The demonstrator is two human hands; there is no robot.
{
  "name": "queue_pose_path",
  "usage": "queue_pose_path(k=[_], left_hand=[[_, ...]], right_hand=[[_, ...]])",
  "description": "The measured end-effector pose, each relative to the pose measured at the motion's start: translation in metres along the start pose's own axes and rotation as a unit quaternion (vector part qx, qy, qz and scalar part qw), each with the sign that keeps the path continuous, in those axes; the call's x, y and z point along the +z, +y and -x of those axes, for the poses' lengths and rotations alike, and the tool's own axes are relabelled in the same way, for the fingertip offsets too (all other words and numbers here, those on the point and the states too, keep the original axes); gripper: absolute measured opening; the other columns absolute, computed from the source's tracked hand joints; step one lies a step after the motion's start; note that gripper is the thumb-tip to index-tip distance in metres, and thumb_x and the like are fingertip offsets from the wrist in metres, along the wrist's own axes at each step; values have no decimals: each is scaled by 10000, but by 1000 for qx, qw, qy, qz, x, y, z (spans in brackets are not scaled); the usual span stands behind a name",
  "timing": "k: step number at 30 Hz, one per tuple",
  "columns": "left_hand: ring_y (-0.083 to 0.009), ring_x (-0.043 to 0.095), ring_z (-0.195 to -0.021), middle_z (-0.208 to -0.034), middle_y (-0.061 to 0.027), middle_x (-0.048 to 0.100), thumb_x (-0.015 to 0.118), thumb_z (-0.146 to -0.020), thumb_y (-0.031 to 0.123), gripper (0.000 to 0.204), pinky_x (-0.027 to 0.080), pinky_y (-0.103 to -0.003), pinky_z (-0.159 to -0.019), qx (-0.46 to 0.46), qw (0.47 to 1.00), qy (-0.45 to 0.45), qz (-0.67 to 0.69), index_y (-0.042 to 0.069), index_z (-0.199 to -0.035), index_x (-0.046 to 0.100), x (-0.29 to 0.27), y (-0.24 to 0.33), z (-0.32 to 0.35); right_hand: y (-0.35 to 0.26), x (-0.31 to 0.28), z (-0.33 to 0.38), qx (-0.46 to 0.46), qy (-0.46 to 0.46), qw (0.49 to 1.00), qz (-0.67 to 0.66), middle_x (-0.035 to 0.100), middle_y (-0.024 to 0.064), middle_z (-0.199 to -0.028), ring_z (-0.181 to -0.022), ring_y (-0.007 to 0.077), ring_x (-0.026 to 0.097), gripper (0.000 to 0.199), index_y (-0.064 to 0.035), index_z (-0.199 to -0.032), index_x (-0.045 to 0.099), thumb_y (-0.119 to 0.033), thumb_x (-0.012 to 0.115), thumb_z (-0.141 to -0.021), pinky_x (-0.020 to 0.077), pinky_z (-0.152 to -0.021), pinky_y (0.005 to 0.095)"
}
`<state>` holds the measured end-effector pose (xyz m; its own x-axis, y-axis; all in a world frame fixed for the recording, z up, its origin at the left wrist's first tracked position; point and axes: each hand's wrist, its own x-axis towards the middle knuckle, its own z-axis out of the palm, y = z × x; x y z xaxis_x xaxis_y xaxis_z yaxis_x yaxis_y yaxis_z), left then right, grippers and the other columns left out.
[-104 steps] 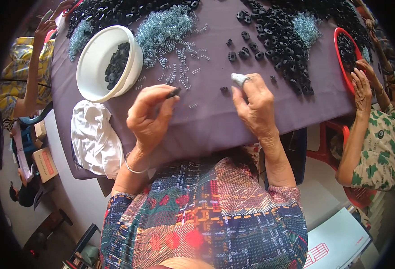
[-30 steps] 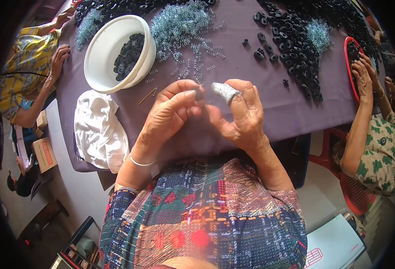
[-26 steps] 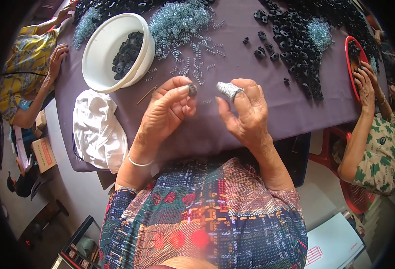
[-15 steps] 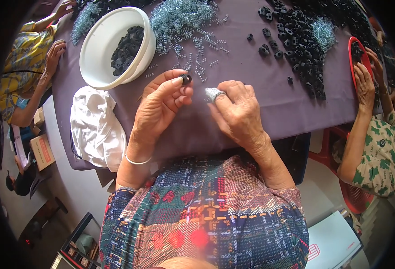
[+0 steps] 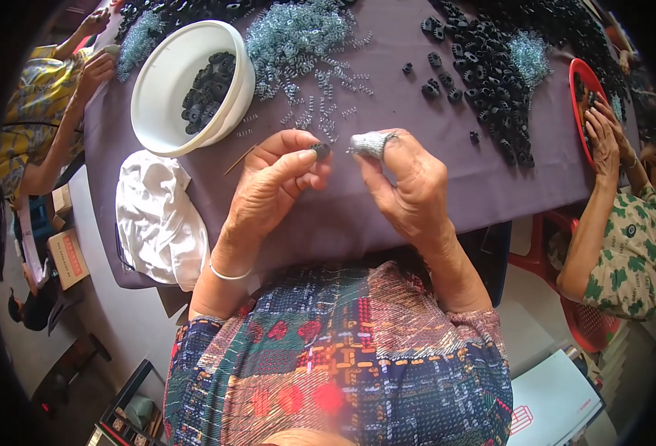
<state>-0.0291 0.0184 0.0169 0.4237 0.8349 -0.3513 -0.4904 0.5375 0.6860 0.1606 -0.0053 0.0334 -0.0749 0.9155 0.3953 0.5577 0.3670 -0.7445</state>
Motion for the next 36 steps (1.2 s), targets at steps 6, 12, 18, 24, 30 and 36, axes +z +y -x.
queue_pose_path(k=[6,12,18,24,30,36], left_hand=[[-142,648,-804,-913,-79,654,653,-871,73,171,520,-242,-688,28,997,-22,-74,-18,-1006,600,1,-9,-3],[-138,646,-822,-927,-83,655,657,-875,79,182,522,-241,-702,31,991,-18,-126,-25,-1013,599,2,-10,-2],[-147,652,-833,-933,-81,654,645,-886,100,185,523,-241,-700,-12,997,-35,-69,-12,-1026,597,3,-10,-2],[-154,658,-823,-922,-86,656,632,-893,100,184,527,-245,-695,-37,998,-48,-15,-14,-1032,591,2,-9,0],[-154,661,-820,-929,-92,655,632,-894,103,186,542,-249,-696,-71,994,-78,18,-12,-1034,590,1,-10,-2],[-151,661,-821,-936,-85,651,628,-898,103,189,549,-245,-689,-113,979,-133,105,-5,-1047,585,-4,-13,-2]], right_hand=[[-2,-4,-7,-61,-36,997,-3,651,134,-862,-744,218,645,189,33,-926,646,91,686,-750,511,-667,285],[-4,-6,-5,-82,-93,991,45,651,141,-858,-743,243,653,238,36,-979,635,101,668,-752,528,-658,305],[-2,-3,2,-65,-54,996,37,653,133,-919,-762,223,656,355,26,-1077,622,100,669,-734,537,-696,302],[-3,-3,4,-37,-46,998,-20,641,103,-953,-822,188,645,394,10,-1097,616,104,669,-718,516,-721,285],[-1,-3,6,-37,-43,996,-70,635,105,-946,-842,187,636,422,23,-1127,591,102,669,-720,498,-752,282],[-4,-5,10,123,-48,949,-286,658,35,-961,-866,95,578,437,-10,-1199,589,32,682,-774,431,-766,230]])
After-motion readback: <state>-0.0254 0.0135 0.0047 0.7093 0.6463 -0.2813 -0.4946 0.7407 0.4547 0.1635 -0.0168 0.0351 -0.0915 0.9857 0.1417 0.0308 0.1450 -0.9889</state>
